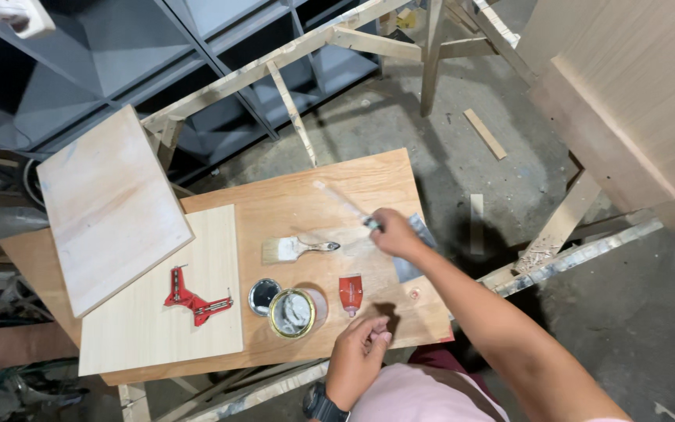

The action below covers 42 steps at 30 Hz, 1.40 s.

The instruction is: The person applies wood filler to the edge of a plywood panel using a small tool, then uses a screwdriver to open a can and mixes the contents before applying it to a small rectangular piece of metal using sandpaper.

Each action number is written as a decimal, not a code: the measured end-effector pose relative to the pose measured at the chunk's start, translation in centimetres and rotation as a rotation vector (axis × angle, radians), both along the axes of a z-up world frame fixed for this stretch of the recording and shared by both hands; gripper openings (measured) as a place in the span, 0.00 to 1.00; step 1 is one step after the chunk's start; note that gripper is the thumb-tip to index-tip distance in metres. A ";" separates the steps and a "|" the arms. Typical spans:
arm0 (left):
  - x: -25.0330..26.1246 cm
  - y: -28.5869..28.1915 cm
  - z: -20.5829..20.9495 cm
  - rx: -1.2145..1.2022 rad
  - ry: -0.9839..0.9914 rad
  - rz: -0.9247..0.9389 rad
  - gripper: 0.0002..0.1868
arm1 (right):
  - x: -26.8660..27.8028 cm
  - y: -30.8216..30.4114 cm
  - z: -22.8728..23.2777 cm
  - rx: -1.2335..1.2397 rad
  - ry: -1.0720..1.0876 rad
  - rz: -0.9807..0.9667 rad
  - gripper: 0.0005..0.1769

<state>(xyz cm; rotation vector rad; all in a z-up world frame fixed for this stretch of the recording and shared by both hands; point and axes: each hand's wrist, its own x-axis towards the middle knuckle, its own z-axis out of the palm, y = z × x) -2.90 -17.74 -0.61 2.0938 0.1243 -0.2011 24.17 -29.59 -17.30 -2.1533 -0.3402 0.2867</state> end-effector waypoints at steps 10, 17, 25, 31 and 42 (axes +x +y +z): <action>4.3 -3.9 -2.1 0.001 0.080 -0.065 0.15 | -3.0 -12.5 2.1 -0.154 0.457 -0.433 0.38; 5.9 -5.4 -2.3 -0.004 0.058 -0.095 0.15 | -3.7 -12.9 1.1 -0.163 0.528 -0.387 0.28; 10.1 -4.0 0.0 0.166 0.110 0.187 0.14 | -5.4 -15.0 6.7 0.303 0.663 -0.408 0.08; 16.4 -5.8 4.5 0.298 -0.300 0.064 0.36 | -7.3 -17.7 10.2 0.515 0.594 -0.426 0.18; 19.5 -12.0 2.0 -0.042 -0.059 -0.097 0.10 | -9.8 -24.7 7.2 0.710 0.311 -0.565 0.12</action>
